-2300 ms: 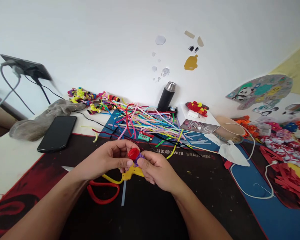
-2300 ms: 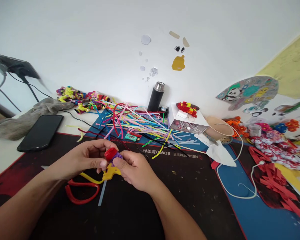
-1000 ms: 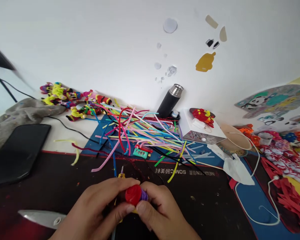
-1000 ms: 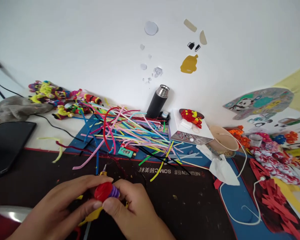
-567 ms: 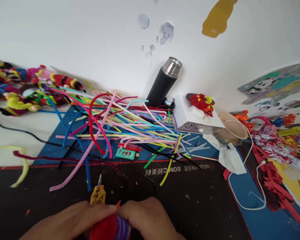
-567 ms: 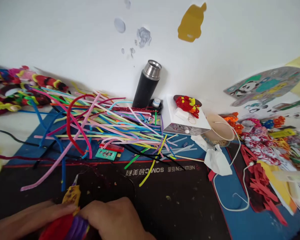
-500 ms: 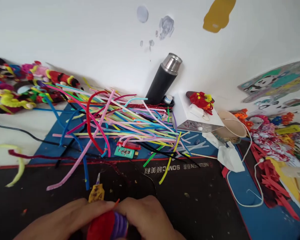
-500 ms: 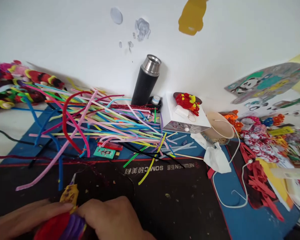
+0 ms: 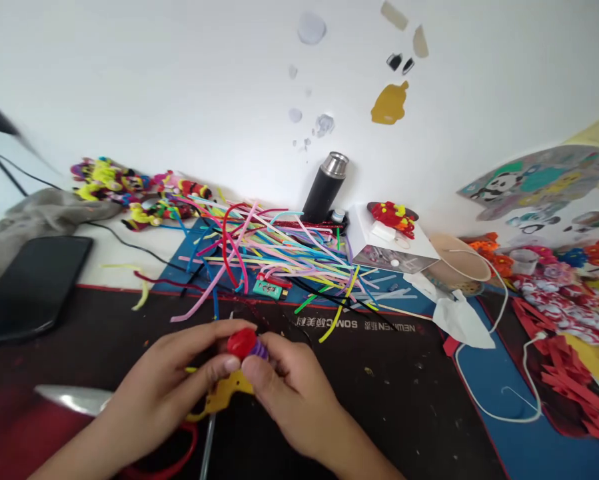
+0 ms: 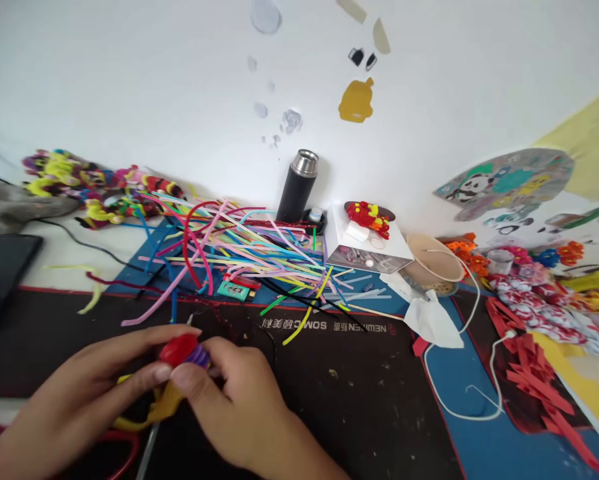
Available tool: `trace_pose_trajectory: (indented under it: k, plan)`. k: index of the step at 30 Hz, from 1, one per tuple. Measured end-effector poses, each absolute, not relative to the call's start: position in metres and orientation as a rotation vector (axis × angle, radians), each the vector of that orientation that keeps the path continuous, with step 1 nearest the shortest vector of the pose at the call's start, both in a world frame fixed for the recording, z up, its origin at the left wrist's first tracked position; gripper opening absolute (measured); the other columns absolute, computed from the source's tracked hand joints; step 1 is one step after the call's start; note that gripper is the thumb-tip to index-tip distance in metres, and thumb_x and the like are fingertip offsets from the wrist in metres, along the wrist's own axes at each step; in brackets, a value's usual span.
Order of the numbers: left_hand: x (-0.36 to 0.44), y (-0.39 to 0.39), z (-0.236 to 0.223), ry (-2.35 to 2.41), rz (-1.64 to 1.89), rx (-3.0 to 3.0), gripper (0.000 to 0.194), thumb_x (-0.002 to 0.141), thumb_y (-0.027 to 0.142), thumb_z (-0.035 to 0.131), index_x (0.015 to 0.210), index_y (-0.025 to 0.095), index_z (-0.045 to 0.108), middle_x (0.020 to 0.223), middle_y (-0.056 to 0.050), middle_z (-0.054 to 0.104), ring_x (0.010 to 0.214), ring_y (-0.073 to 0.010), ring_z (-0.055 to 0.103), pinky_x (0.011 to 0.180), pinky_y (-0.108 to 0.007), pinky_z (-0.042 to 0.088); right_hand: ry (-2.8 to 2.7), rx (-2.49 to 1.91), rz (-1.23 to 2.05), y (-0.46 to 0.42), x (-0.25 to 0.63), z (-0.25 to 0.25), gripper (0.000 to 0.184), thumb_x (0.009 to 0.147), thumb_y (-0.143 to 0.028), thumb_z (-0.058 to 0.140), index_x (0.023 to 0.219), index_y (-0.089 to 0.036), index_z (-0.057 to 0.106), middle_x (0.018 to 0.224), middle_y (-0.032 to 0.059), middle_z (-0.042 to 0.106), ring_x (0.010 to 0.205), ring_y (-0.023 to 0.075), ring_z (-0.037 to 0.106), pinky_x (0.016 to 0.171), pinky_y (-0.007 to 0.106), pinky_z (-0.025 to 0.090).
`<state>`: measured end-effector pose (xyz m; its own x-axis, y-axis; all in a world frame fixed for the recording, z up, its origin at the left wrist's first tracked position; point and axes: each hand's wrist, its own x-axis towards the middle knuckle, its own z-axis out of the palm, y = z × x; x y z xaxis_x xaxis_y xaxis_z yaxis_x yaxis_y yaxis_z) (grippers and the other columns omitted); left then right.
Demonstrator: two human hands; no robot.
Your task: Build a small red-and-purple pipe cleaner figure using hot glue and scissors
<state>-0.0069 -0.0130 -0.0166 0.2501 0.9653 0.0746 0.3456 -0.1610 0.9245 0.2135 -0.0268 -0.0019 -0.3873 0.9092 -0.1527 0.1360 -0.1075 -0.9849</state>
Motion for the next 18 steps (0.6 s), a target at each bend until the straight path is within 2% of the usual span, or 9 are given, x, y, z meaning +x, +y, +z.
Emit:
trace_pose_trajectory:
  k: [3,7,10,13,18]
  plan:
    - [0.002,-0.007,0.005,1.196,0.923,1.574,0.038,0.092,0.059,0.079,0.111,0.026,0.087,0.110,-0.009,0.089,0.097,-0.0318,0.083,0.092,-0.037,0.067,-1.427,-1.115,1.650,-0.027,0.210,-0.005,0.056,0.104,-0.076,0.062,0.099,-0.020,0.067,0.061,-0.0071,0.050,0.052,0.0105,0.042,0.052,0.025,0.032]
    - [0.007,-0.002,0.010,1.109,0.908,1.408,0.040,0.090,0.054,0.082,0.112,0.020,0.084,0.101,-0.008,0.087,0.086,-0.0257,0.078,0.076,-0.032,0.064,-1.344,-1.053,1.735,-0.023,0.208,-0.003,0.060,0.100,-0.081,0.060,0.093,-0.021,0.060,0.057,-0.0088,0.049,0.045,0.0092,0.041,0.046,0.024,0.030]
    - [0.008,0.000,0.004,1.083,0.919,1.425,0.047,0.089,0.056,0.083,0.116,0.018,0.083,0.092,-0.007,0.083,0.073,-0.0194,0.069,0.066,-0.027,0.057,-1.335,-1.027,1.736,-0.020,0.209,-0.001,0.060,0.098,-0.082,0.063,0.089,-0.022,0.057,0.056,-0.0094,0.051,0.043,0.0089,0.042,0.045,0.024,0.032]
    - [0.008,0.002,0.000,1.086,0.928,1.467,0.051,0.092,0.057,0.079,0.122,0.016,0.082,0.081,-0.004,0.076,0.067,-0.0165,0.061,0.064,-0.027,0.054,-1.323,-1.013,1.729,-0.017,0.209,-0.002,0.057,0.099,-0.078,0.064,0.088,-0.022,0.056,0.054,-0.0102,0.051,0.042,0.0091,0.043,0.046,0.024,0.035]
    - [0.008,0.000,0.000,1.123,0.967,1.568,0.048,0.098,0.049,0.074,0.135,0.019,0.079,0.087,-0.003,0.076,0.070,-0.0165,0.063,0.064,-0.026,0.054,-1.278,-1.018,1.746,-0.015,0.208,-0.005,0.058,0.098,-0.078,0.065,0.086,-0.022,0.056,0.052,-0.0104,0.050,0.041,0.0089,0.041,0.045,0.024,0.032]
